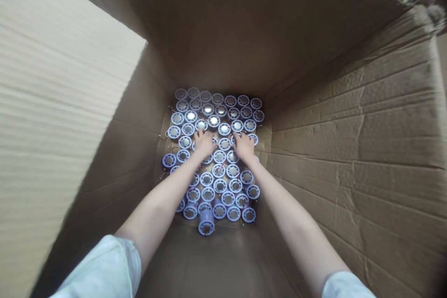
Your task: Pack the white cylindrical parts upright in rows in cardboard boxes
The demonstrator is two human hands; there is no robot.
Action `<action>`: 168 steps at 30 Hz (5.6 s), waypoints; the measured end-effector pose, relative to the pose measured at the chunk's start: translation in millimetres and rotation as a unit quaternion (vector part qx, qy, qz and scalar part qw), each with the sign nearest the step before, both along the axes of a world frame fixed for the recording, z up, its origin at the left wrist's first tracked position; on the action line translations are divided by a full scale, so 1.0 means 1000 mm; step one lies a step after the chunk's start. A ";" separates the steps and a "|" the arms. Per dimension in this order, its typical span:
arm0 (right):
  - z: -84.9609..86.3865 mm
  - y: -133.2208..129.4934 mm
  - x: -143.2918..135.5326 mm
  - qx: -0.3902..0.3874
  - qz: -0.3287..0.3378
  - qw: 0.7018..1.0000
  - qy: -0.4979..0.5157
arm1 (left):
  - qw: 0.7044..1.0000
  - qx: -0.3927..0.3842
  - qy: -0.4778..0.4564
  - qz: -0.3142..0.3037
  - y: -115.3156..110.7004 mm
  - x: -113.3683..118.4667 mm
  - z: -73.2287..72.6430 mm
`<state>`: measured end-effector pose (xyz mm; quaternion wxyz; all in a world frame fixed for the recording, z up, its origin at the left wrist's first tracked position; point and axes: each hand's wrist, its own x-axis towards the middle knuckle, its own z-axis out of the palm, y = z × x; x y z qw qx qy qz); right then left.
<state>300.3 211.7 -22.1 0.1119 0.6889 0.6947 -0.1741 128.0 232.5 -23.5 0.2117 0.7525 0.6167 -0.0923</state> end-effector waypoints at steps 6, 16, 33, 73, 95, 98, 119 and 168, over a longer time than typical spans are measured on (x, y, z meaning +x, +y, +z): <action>0.022 0.024 -0.006 -0.040 0.029 0.998 -0.040 | 0.996 -0.078 0.032 -0.029 -0.004 0.002 0.001; -0.003 0.055 -0.049 0.024 0.068 0.997 -0.008 | 0.995 0.027 -0.090 0.045 -0.013 -0.010 0.006; 0.007 0.029 -0.024 0.141 -0.245 0.894 0.349 | 0.983 0.091 -0.017 0.158 0.043 -0.028 0.011; 0.060 -0.128 -0.053 -0.247 -0.157 0.946 0.138 | 0.920 0.101 -0.140 0.352 -0.053 -0.038 0.006; 0.069 -0.053 -0.032 -0.354 -0.053 0.929 0.095 | 0.898 0.003 -0.116 0.424 0.027 -0.122 -0.007; 0.065 -0.011 -0.056 -0.256 -0.048 0.949 0.175 | 0.897 0.002 -0.106 0.429 0.018 -0.126 0.001; 0.013 0.070 -0.149 -0.057 0.145 0.976 0.153 | 0.938 0.047 -0.126 0.319 0.071 -0.110 -0.002; 0.001 0.054 -0.016 0.039 -0.113 0.987 0.111 | 0.982 0.020 -0.042 0.182 0.070 -0.003 0.015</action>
